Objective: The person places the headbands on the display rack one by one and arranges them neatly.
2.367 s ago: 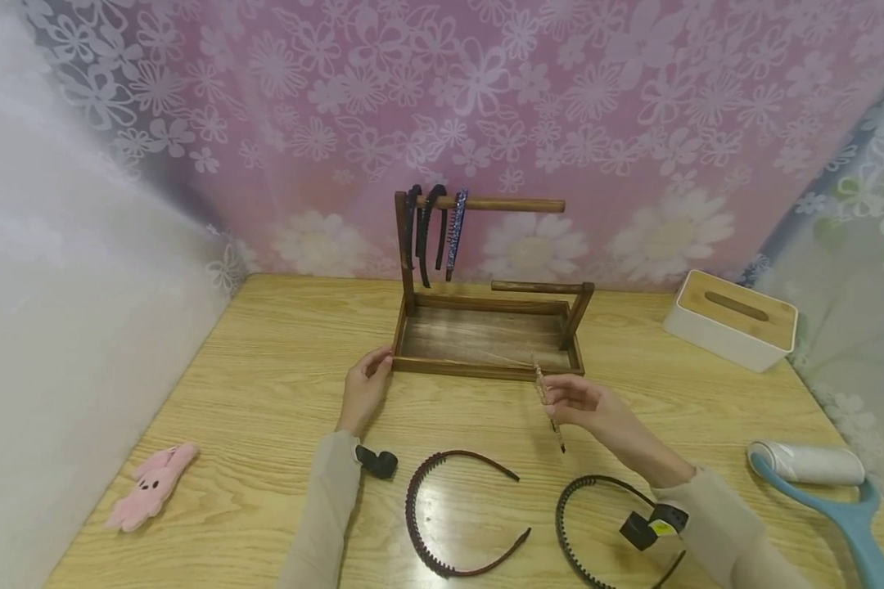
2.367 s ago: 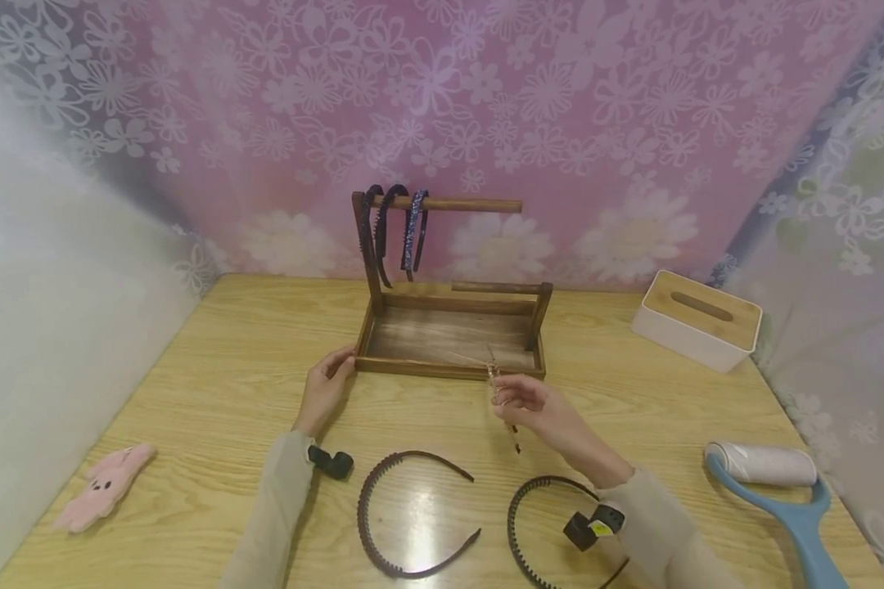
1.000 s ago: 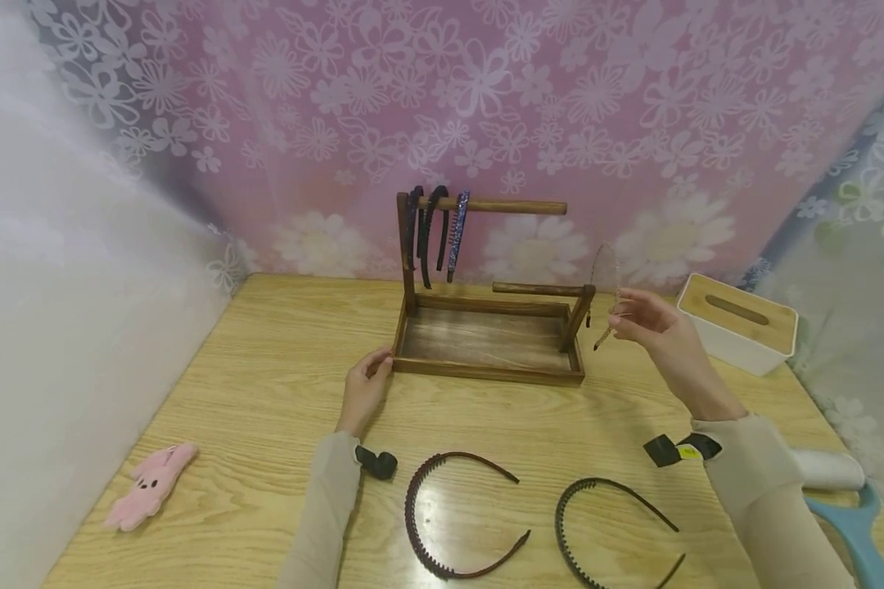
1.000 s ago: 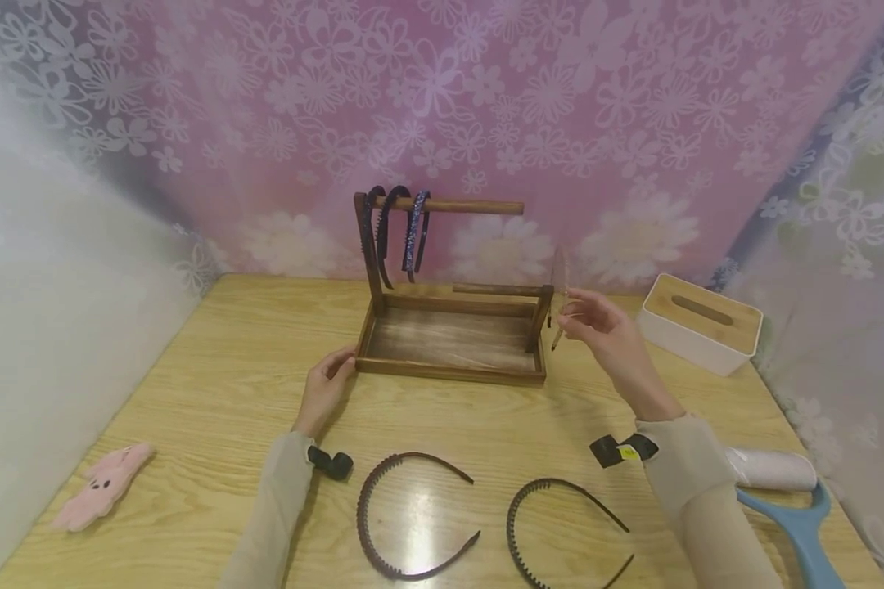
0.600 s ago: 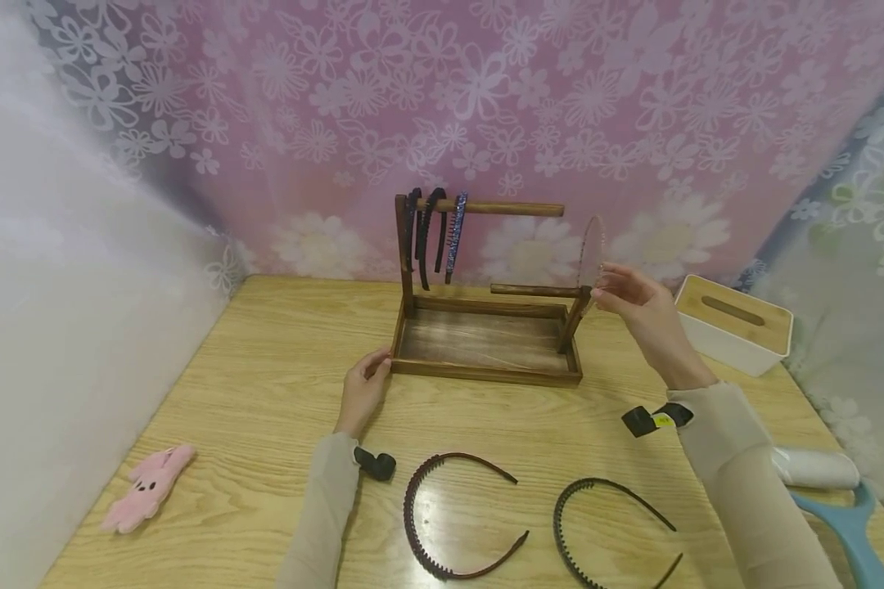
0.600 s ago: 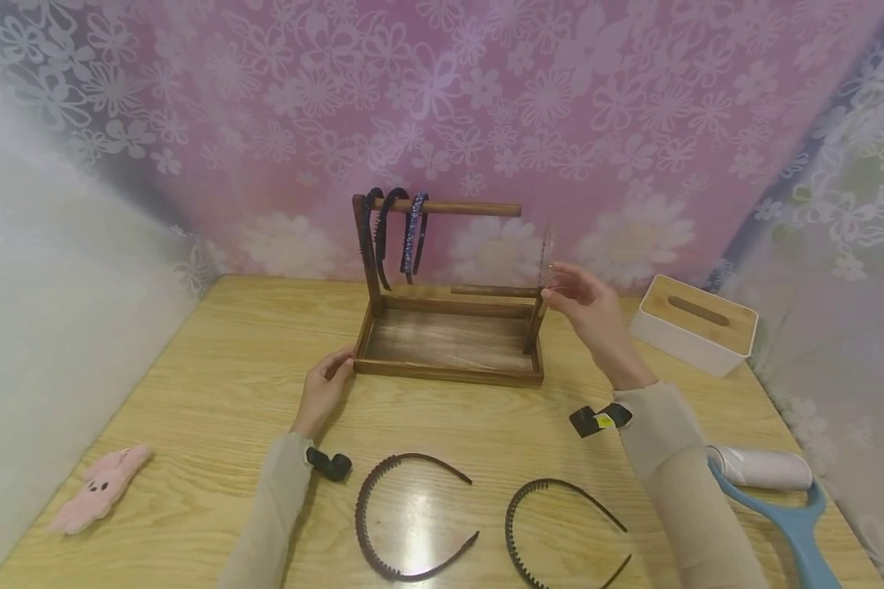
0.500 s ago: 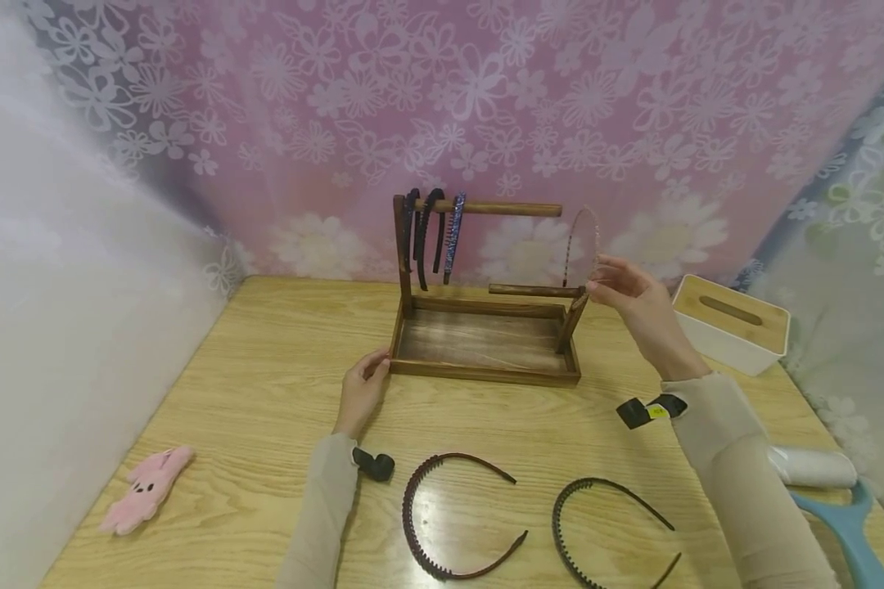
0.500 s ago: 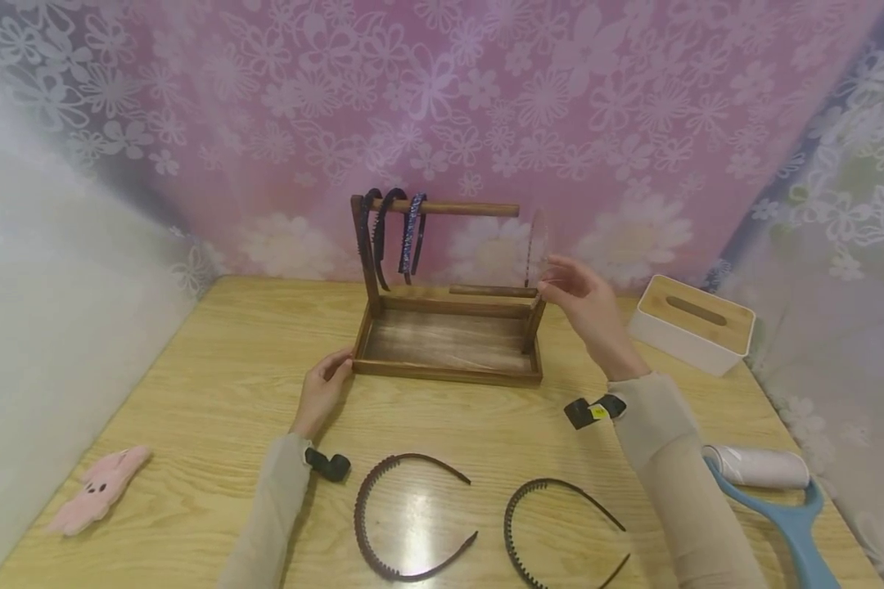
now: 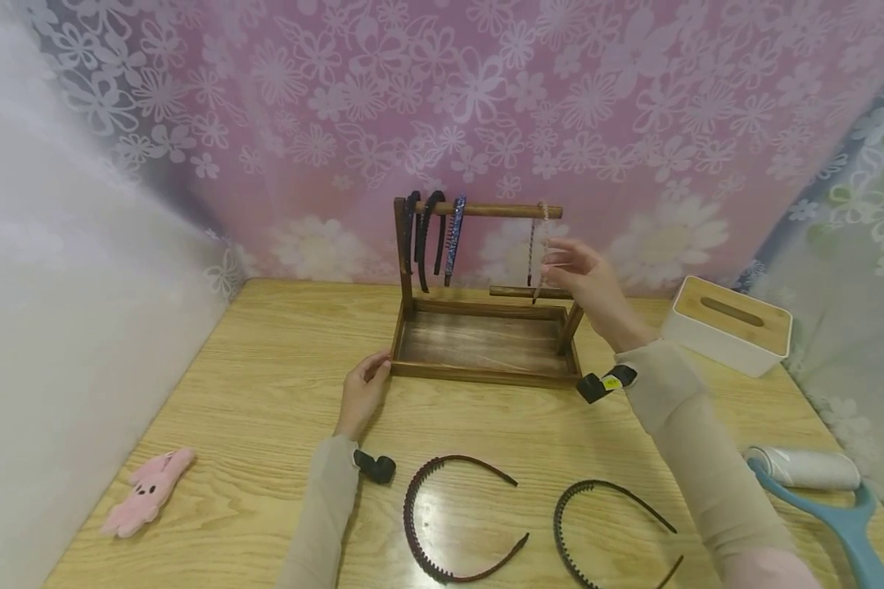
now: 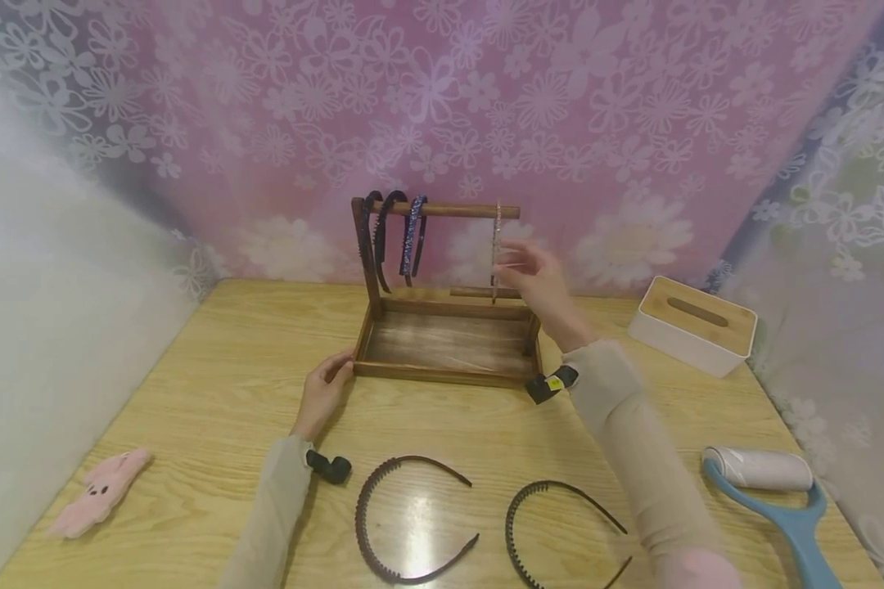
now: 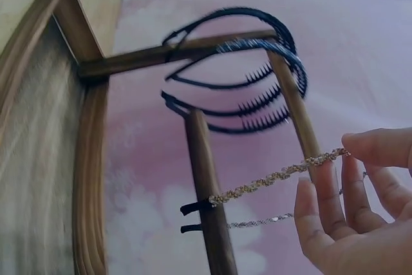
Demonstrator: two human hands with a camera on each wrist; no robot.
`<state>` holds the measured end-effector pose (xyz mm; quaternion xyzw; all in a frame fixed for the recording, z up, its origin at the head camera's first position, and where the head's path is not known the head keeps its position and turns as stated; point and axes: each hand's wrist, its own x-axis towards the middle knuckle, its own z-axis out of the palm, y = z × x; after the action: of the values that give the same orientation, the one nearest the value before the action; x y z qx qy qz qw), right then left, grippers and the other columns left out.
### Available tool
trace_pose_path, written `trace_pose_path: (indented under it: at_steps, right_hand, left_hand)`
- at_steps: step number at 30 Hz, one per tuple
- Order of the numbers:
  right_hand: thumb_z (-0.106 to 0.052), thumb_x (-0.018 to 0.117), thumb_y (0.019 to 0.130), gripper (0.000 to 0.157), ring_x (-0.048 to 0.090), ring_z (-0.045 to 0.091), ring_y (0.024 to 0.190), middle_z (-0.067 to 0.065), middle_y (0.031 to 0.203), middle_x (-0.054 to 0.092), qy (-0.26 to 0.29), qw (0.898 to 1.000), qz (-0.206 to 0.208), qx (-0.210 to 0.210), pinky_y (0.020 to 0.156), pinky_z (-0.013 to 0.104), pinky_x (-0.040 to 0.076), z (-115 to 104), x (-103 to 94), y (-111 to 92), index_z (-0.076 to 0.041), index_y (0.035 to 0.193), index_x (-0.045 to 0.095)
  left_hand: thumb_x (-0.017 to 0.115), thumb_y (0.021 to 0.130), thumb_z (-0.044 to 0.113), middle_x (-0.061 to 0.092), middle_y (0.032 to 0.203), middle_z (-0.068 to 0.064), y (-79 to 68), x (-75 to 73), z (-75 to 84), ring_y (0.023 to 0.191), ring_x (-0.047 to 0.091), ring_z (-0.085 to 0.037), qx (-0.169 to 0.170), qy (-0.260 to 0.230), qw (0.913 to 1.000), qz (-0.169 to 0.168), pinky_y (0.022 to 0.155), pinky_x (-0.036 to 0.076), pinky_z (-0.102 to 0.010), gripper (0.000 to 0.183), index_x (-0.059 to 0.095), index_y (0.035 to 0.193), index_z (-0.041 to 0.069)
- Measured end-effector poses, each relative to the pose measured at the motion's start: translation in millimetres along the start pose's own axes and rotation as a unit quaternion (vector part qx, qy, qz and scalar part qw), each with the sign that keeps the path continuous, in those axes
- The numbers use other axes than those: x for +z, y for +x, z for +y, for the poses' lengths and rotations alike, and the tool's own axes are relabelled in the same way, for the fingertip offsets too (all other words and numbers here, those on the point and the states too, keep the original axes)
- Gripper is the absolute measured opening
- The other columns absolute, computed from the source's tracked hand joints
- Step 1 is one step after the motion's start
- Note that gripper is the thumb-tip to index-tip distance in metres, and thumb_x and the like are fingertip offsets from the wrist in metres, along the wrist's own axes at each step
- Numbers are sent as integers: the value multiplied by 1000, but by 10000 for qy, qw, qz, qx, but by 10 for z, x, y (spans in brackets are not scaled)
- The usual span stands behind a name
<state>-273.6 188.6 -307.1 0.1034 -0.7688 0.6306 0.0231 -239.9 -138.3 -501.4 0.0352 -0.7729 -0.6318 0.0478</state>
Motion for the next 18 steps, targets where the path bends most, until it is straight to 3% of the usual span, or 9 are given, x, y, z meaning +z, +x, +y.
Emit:
trace_pose_path:
  at_steps: [4, 11, 18]
  right_hand:
    - [-9, 59, 97, 50, 59, 3, 96, -10, 105, 59, -199, 9996, -50, 201, 88, 22, 53, 24, 193, 82, -2, 144, 43]
    - [-4, 56, 97, 48, 59, 9, 100, -3, 110, 58, 71, 9997, -177, 156, 99, 36, 50, 52, 504, 196, -4, 144, 45]
    - [-5, 59, 96, 46, 59, 10, 98, -8, 104, 58, 167, 9997, -128, 137, 97, 38, 50, 67, 689, 252, -6, 141, 49]
  left_hand:
    - [53, 102, 20, 62, 132, -14, 2, 3, 3, 121, 58, -28, 36, 50, 10000, 21, 102, 47, -43, 34, 59, 133, 8]
    - [53, 102, 21, 63, 132, -13, 6, -13, -23, 120, 58, -28, 29, 96, 9999, 60, 102, 47, -43, 33, 60, 132, 9]
    - [54, 101, 19, 64, 129, -13, 12, 7, -21, 117, 60, -28, 60, 71, 9999, 75, 99, 48, -40, 32, 61, 131, 8]
